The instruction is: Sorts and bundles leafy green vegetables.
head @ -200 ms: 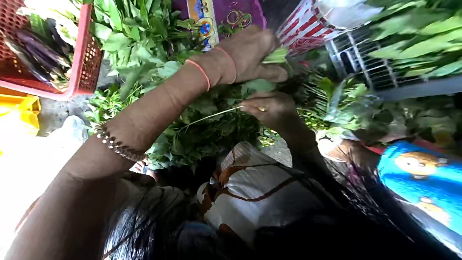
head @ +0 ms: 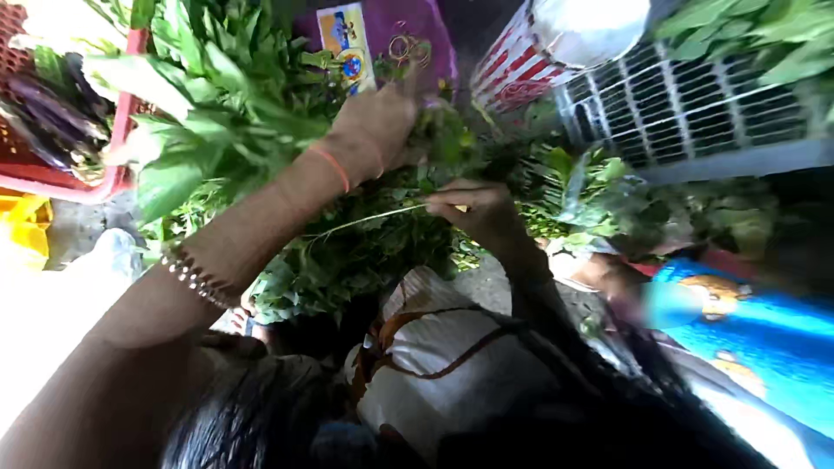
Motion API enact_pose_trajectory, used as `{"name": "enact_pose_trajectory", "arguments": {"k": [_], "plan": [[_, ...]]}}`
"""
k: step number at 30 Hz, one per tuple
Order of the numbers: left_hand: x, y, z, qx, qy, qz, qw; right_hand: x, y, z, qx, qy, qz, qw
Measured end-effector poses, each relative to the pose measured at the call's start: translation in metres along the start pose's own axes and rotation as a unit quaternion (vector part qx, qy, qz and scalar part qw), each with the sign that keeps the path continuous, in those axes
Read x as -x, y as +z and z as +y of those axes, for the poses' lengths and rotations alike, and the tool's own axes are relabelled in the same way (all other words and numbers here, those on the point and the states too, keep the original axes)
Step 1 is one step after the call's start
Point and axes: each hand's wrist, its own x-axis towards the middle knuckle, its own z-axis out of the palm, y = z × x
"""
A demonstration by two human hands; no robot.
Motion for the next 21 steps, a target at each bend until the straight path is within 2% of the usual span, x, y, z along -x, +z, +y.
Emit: {"name": "enact_pose_trajectory", "arguments": {"k": [1, 2, 3, 4, 5, 8, 10, 13, 15, 17, 21], "plan": [[0.004, -0.016, 0.015, 0.008, -0.041, -0.121, 0.992, -0.001, 0.000, 0.001, -0.003, 0.008, 0.011, 1.000], [-0.001, -0.030, 0.028, 0.024, -0.077, -0.268, 0.960, -0.003, 0.002, 0.004, -0.010, 0.013, 0.024, 1.000], [0.003, 0.005, 0.015, 0.074, -0.005, -0.173, 0.982, -0.005, 0.004, 0.006, -0.016, 0.020, 0.037, 0.999], [0.003, 0.038, 0.004, 0.110, 0.052, -0.113, 0.986, -0.007, 0.006, 0.007, -0.027, 0.032, 0.046, 0.998], [0.002, 0.060, 0.000, 0.131, 0.083, -0.098, 0.983, -0.010, 0.008, 0.006, -0.036, 0.043, 0.051, 0.997], [0.002, 0.082, 0.004, 0.126, 0.076, -0.144, 0.979, -0.016, 0.014, 0.010, -0.047, 0.073, 0.028, 0.996], [-0.002, 0.083, 0.006, 0.121, 0.054, -0.177, 0.975, -0.015, 0.015, 0.018, -0.129, 0.102, 0.015, 0.986], [-0.008, 0.081, 0.006, 0.147, 0.040, -0.192, 0.970, -0.019, 0.013, 0.022, -0.292, 0.204, 0.068, 0.932], [-0.015, 0.083, 0.004, 0.210, 0.034, -0.184, 0.960, -0.028, 0.013, 0.017, -0.357, 0.239, 0.104, 0.897], [-0.025, 0.085, 0.001, 0.298, 0.023, -0.181, 0.937, -0.032, 0.016, 0.014, -0.397, 0.240, 0.117, 0.878], [-0.040, 0.085, -0.008, 0.416, 0.007, -0.194, 0.889, -0.034, 0.016, 0.024, -0.407, 0.229, 0.125, 0.875]]}}
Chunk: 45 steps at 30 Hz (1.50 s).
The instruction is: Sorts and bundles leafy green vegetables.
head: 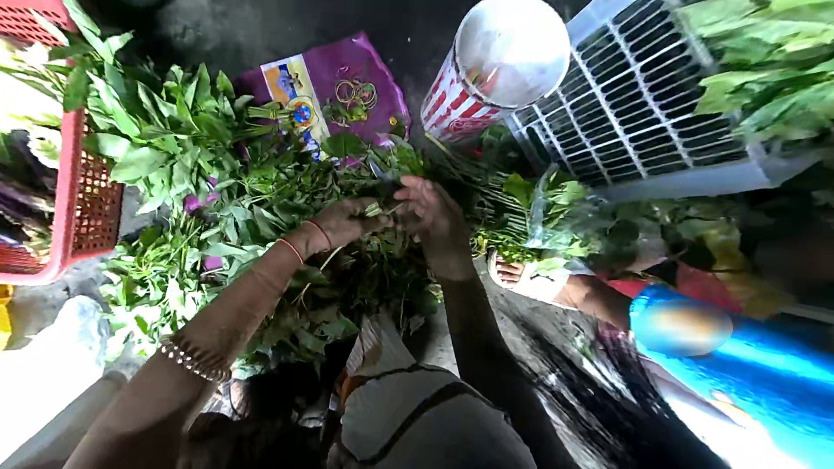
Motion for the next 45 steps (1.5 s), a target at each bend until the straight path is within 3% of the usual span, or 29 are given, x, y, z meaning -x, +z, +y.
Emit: {"name": "enact_pose_trajectory", "arguments": {"k": [7, 12, 14, 17, 19, 21, 24, 26, 29, 32, 37, 41, 45], "plan": [[-0.005, -0.003, 0.011, 0.070, -0.068, -0.014, 0.995, 0.004, 0.021, 0.011, 0.097, -0.009, 0.018, 0.995], [-0.002, -0.009, 0.011, 0.138, -0.142, -0.056, 0.979, 0.011, 0.033, 0.019, 0.149, -0.061, 0.003, 0.987], [-0.001, -0.011, 0.014, 0.086, -0.164, -0.068, 0.980, 0.010, 0.037, 0.022, 0.146, -0.078, -0.004, 0.986], [0.004, -0.023, 0.033, -0.151, -0.182, -0.036, 0.971, -0.006, 0.024, 0.019, 0.148, -0.082, -0.005, 0.985], [0.016, -0.035, 0.036, -0.266, -0.178, 0.018, 0.947, -0.024, 0.008, 0.015, 0.192, -0.101, 0.028, 0.976], [0.033, -0.056, 0.035, -0.298, -0.170, 0.088, 0.935, -0.053, -0.003, 0.013, 0.263, -0.116, 0.070, 0.955], [0.060, -0.086, 0.022, -0.198, -0.181, 0.172, 0.948, -0.134, -0.007, 0.012, 0.333, -0.091, 0.098, 0.933], [0.072, -0.096, 0.016, -0.071, -0.238, 0.194, 0.949, -0.185, -0.003, 0.013, 0.359, -0.062, 0.112, 0.925], [0.082, -0.095, 0.017, 0.062, -0.316, 0.221, 0.921, -0.237, 0.004, 0.015, 0.368, -0.007, 0.128, 0.921], [0.089, -0.091, 0.013, 0.135, -0.336, 0.241, 0.900, -0.270, 0.016, 0.017, 0.375, 0.060, 0.144, 0.914], [0.094, -0.086, 0.011, 0.247, -0.296, 0.248, 0.889, -0.289, 0.031, 0.031, 0.450, 0.101, 0.136, 0.877], [0.099, -0.084, 0.013, 0.266, -0.250, 0.239, 0.900, -0.277, 0.018, 0.025, 0.395, 0.104, 0.163, 0.898], [0.094, -0.080, 0.018, 0.163, -0.259, 0.197, 0.931, -0.257, 0.000, 0.015, 0.323, 0.014, 0.201, 0.925]]}}
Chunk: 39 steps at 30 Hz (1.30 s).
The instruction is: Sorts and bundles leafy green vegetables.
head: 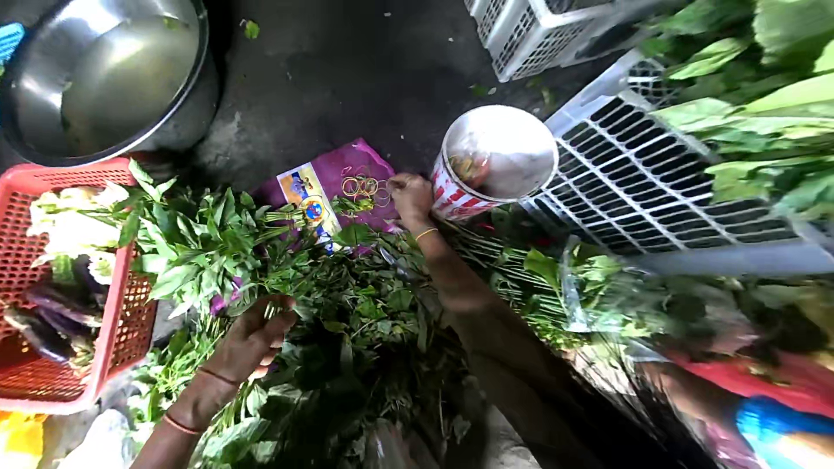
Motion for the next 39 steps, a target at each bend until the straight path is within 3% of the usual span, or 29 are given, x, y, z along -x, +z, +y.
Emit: {"name": "enact_pose_trajectory", "arguments": {"k": [2, 6, 9, 12, 14, 18, 22, 24, 27, 30, 33, 36, 39], "plan": [[-0.003, 0.006, 0.002, -0.111, 0.040, -0.003, 0.993, 0.006, -0.013, -0.001, -0.090, -0.002, -0.002, 0.996], [0.000, 0.025, 0.021, -0.299, 0.153, 0.034, 0.941, 0.028, -0.042, -0.013, -0.278, 0.044, -0.034, 0.959], [0.008, 0.037, 0.040, -0.311, 0.194, 0.052, 0.929, 0.066, -0.074, -0.029, -0.412, 0.050, -0.064, 0.907], [0.008, 0.039, 0.046, -0.283, 0.278, 0.065, 0.916, 0.109, -0.105, -0.043, -0.480, 0.031, -0.145, 0.865], [0.015, 0.038, 0.052, -0.267, 0.322, 0.060, 0.906, 0.145, -0.125, -0.056, -0.432, -0.033, -0.190, 0.881], [0.038, 0.041, 0.062, -0.295, 0.351, 0.053, 0.887, 0.212, -0.162, -0.098, -0.257, -0.215, -0.169, 0.927], [0.048, 0.041, 0.067, -0.357, 0.361, 0.057, 0.860, 0.247, -0.180, -0.147, -0.023, -0.347, -0.160, 0.924], [0.060, 0.037, 0.067, -0.377, 0.385, 0.056, 0.840, 0.252, -0.180, -0.160, 0.045, -0.364, -0.165, 0.915], [0.072, 0.022, 0.067, -0.336, 0.486, 0.051, 0.805, 0.248, -0.186, -0.178, 0.024, -0.339, -0.189, 0.921], [0.084, 0.006, 0.065, -0.152, 0.535, -0.008, 0.831, 0.247, -0.188, -0.177, -0.126, -0.336, -0.220, 0.907], [0.103, 0.000, 0.073, -0.038, 0.513, -0.026, 0.857, 0.251, -0.182, -0.183, -0.295, -0.302, -0.199, 0.885], [0.117, -0.004, 0.078, -0.007, 0.496, -0.029, 0.868, 0.269, -0.176, -0.210, -0.160, -0.329, -0.085, 0.927], [0.116, -0.016, 0.078, 0.004, 0.500, -0.104, 0.860, 0.276, -0.177, -0.233, -0.054, -0.369, -0.025, 0.927]]}}
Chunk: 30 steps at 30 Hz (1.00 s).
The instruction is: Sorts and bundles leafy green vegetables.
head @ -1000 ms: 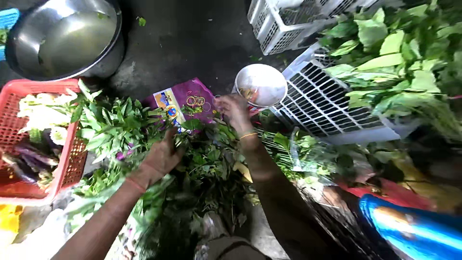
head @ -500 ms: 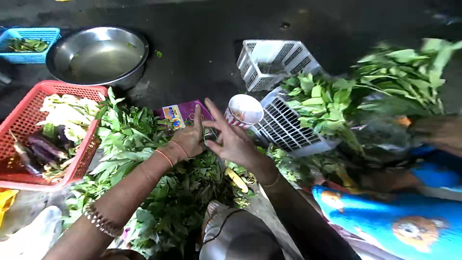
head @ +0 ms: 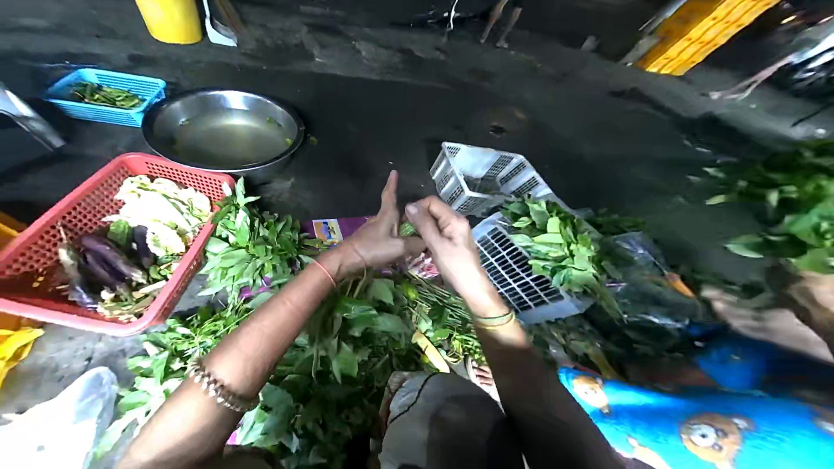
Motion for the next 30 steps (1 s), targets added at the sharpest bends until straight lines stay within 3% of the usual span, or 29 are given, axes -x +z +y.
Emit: {"name": "enact_pose_trajectory", "arguments": {"k": [4, 7, 9, 12, 15, 18, 21, 23, 24, 25, 26, 29, 30], "plan": [[0.004, -0.027, 0.001, 0.083, 0.026, -0.135, 0.987, 0.006, -0.013, -0.015, -0.010, 0.035, -0.027, 0.999], [0.010, -0.041, 0.001, 0.012, 0.060, -0.172, 0.983, 0.009, -0.025, -0.016, -0.053, 0.054, 0.001, 0.997], [0.013, -0.036, 0.002, -0.078, 0.052, -0.141, 0.986, 0.005, -0.018, -0.014, -0.080, 0.043, 0.022, 0.996], [0.012, -0.029, 0.001, -0.191, 0.021, -0.032, 0.981, 0.000, 0.000, -0.005, -0.124, 0.049, 0.028, 0.991], [0.000, -0.026, -0.010, -0.253, 0.018, 0.065, 0.965, 0.001, 0.016, 0.004, -0.091, 0.045, 0.086, 0.991], [-0.014, -0.026, -0.015, -0.232, -0.026, 0.112, 0.966, 0.006, 0.025, 0.002, -0.066, 0.003, 0.099, 0.993], [-0.022, -0.021, -0.013, -0.159, -0.008, 0.152, 0.975, 0.008, 0.028, 0.003, -0.036, -0.087, 0.072, 0.993], [-0.028, -0.019, -0.015, -0.103, -0.002, 0.155, 0.983, 0.010, 0.025, 0.000, -0.104, -0.107, 0.058, 0.987], [-0.029, -0.019, -0.016, -0.069, 0.001, 0.146, 0.987, 0.010, 0.018, -0.002, -0.206, -0.082, 0.051, 0.974], [-0.030, -0.017, -0.017, -0.027, 0.009, 0.135, 0.990, 0.009, 0.011, -0.001, -0.340, -0.033, 0.053, 0.938], [-0.029, -0.015, -0.018, 0.028, 0.023, 0.116, 0.993, 0.008, 0.002, 0.001, -0.472, 0.025, 0.066, 0.879], [-0.031, -0.006, -0.020, 0.135, 0.092, 0.063, 0.985, 0.004, -0.023, 0.017, -0.755, 0.157, 0.120, 0.626], [-0.031, -0.003, -0.020, 0.116, 0.110, 0.059, 0.985, 0.004, -0.028, 0.021, -0.795, 0.167, 0.130, 0.568]]}}
